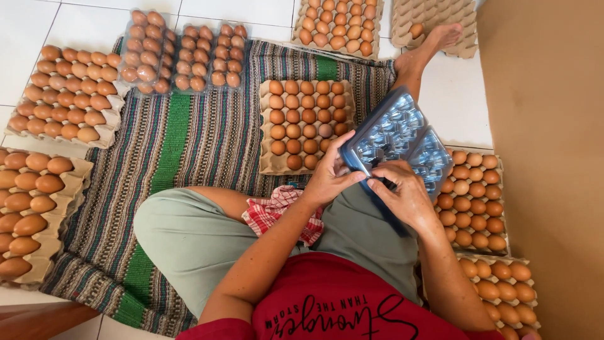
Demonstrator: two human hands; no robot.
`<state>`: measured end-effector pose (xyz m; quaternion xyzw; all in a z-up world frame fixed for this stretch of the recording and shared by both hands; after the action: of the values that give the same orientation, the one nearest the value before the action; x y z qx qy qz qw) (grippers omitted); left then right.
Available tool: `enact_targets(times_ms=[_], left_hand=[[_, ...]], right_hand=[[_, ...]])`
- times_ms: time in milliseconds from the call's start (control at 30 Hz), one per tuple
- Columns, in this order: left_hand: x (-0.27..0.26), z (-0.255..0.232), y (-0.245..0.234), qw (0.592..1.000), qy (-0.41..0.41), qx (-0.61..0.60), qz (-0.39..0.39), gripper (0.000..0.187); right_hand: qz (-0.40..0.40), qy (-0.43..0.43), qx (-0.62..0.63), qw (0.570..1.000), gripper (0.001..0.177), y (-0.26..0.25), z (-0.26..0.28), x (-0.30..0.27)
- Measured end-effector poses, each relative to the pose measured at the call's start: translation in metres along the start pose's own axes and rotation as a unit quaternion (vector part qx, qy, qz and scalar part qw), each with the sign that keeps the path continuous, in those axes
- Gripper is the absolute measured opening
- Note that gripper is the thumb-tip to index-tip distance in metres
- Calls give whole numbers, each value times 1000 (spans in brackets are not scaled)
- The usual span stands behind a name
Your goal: A person sits on the floor and manually inspects, wipes, and sorts eggs from large trays into smaller plastic cartons.
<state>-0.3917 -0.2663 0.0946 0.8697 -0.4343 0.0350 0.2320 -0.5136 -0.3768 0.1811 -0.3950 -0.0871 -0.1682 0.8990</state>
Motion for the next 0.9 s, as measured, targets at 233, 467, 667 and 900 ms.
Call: enact_targets(times_ms=[233,467,667,900], left_hand=[[-1,0,-2,1000,-2,-7,1,92],[0,-6,0,1000,-10,-16,0,90],[3,-10,3,1000,-8,-9,1,87],[4,-11,8,999,-18,10,-37,84]], right_hand=[[2,-14,-7,1000,11,2,4,1],[-22,-36,-8,999,9,0,18,2],[-38,-45,-9,998,8,0,17,2],[-77,-40,-5,996,9,-5,28,2]])
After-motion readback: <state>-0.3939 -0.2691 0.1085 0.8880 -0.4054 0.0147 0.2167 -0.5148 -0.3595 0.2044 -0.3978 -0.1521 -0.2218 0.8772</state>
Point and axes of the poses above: each hand's wrist, its own x-axis towards the middle knuckle, its own y-axis out of the palm, z = x × y, the point moved 6 cm from there along x, towards the middle knuckle, and after that the axes turned 4 degrees about -y, right-handed, at the moved point
